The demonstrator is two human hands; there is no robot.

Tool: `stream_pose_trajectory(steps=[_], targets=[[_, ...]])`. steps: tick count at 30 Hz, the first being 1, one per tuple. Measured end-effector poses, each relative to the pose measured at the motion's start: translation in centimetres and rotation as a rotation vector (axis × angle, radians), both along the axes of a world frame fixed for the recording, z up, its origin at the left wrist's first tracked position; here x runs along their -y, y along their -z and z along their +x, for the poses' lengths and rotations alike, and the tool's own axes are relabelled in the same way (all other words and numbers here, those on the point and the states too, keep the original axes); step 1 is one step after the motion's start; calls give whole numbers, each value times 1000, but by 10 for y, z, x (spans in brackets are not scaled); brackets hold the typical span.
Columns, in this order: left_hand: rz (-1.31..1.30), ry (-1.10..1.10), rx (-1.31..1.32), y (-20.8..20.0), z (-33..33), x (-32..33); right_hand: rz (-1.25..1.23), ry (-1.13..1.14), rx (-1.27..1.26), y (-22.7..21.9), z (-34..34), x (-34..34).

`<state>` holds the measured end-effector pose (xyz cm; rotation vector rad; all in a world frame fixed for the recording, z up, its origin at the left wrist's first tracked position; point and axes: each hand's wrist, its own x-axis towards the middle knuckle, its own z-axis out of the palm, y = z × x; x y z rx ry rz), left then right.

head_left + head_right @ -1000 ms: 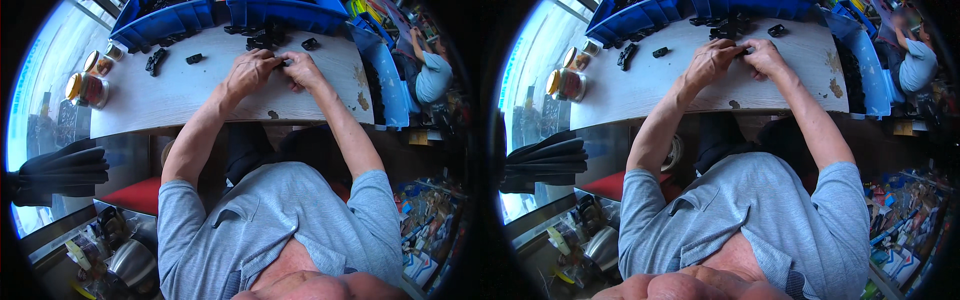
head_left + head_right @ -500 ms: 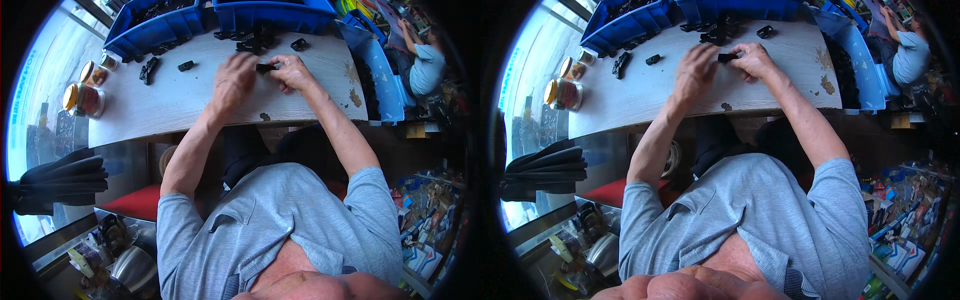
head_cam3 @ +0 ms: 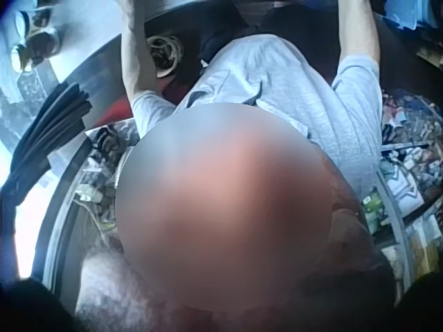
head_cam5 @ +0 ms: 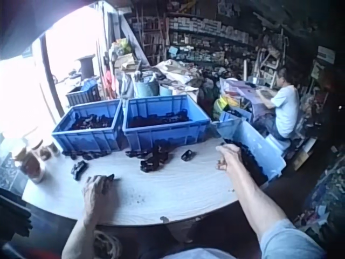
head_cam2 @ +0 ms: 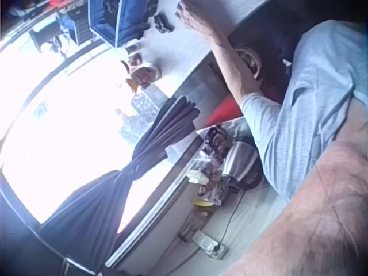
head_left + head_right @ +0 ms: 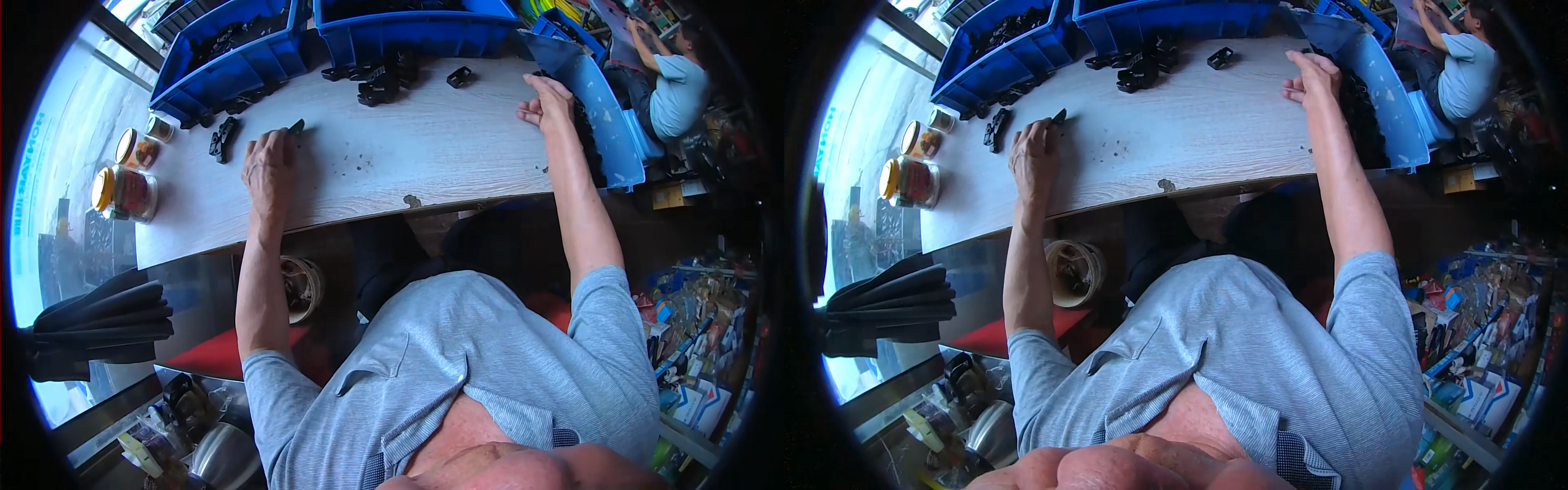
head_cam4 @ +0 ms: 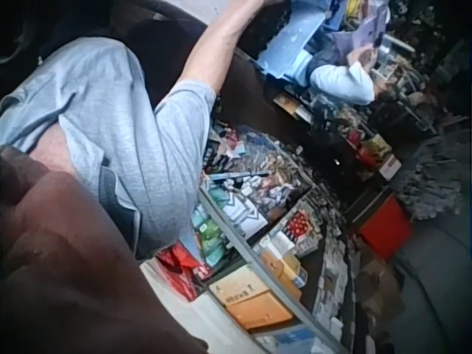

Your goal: Assemble small black mechanical components by hand at a workstation.

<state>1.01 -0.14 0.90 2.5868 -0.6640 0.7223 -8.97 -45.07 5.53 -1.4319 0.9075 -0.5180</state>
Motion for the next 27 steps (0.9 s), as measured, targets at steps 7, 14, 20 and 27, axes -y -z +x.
stream_pose_trajectory(steps=[7, 14, 20, 27], targets=[[-41, 169, -8, -1, -17, 29, -148, -373, -93, -6, 23, -36], [-20, 223, -53, -1, -20, 57, -391, -568, -207, 7, 52, -56], [-3, 281, -53, -2, -17, 64, -435, -553, -320, 12, 57, -52], [-147, 317, -114, -7, -23, 74, -374, -663, -347, 4, 33, -91]])
